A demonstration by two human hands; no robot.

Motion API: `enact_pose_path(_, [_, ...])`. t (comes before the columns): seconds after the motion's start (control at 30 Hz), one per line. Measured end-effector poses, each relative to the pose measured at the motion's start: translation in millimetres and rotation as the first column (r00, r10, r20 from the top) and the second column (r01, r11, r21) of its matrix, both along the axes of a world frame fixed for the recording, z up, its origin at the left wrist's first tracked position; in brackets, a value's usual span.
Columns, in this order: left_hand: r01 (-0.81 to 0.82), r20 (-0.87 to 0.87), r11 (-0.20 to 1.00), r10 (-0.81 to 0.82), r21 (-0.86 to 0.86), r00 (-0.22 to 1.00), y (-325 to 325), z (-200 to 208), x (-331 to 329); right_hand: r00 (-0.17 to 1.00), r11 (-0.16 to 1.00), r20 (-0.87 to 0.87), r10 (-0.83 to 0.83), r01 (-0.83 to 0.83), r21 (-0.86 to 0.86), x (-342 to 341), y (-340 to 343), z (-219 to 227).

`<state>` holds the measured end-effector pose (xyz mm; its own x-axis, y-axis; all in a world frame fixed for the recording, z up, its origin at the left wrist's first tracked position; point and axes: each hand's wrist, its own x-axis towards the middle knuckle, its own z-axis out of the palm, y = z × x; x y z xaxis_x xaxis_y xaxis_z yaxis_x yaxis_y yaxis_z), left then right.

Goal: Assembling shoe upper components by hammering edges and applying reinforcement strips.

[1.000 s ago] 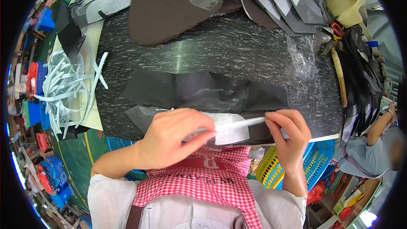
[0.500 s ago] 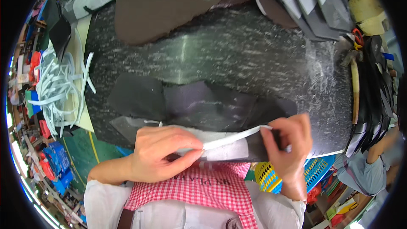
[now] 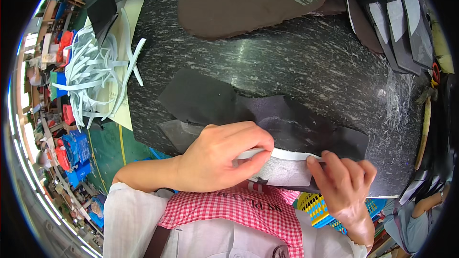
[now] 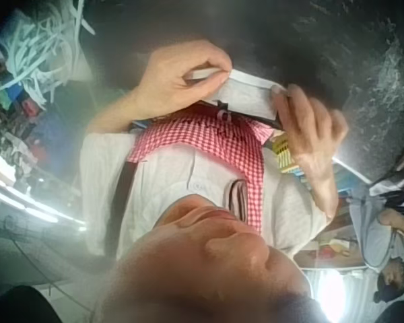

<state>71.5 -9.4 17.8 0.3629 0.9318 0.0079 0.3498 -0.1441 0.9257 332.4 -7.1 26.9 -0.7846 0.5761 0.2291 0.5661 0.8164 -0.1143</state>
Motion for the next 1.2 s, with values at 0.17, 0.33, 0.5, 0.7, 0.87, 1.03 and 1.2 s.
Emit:
enact_pose_path(0.17, [0.129, -0.344, 0.946, -0.019, 0.299, 0.939, -7, 19, 5, 0.975, 0.99, -0.195, 0.109, -0.124, -0.065, -24, -9, -11])
enact_pose_path(0.33, [-0.019, -0.281, 0.933, 0.127, 0.358, 0.951, -18, 17, -19, 0.989, 0.993, -0.131, 0.074, -0.085, -0.079, -32, -5, -9])
enact_pose_path(0.5, [0.007, -0.304, 0.944, 0.099, 0.331, 0.947, -15, -4, -25, 0.992, 0.98, -0.096, 0.082, -0.097, -0.171, -47, -2, 4])
enact_pose_path(0.7, [0.233, -0.602, 0.922, -0.001, 0.309, 0.798, -19, 13, -35, 0.979, 0.981, -0.162, 0.122, -0.144, -0.132, -71, -2, -10])
enact_pose_path(0.87, [-0.153, -0.196, 0.975, 0.184, 0.161, 0.963, -19, 4, -67, 0.977, 0.977, -0.146, 0.154, -0.173, -0.128, -74, -3, -7])
enact_pose_path(1.03, [-0.077, -0.227, 0.96, 0.142, 0.271, 0.964, -15, -6, -69, 0.991, 0.982, -0.08, 0.108, -0.119, -0.146, -86, -1, -1])
enact_pose_path(1.2, [0.026, -0.437, 0.902, 0.183, 0.431, 0.88, -7, -1, -72, 0.996, 0.988, 0.026, 0.081, -0.077, -0.132, -103, 0, -6])
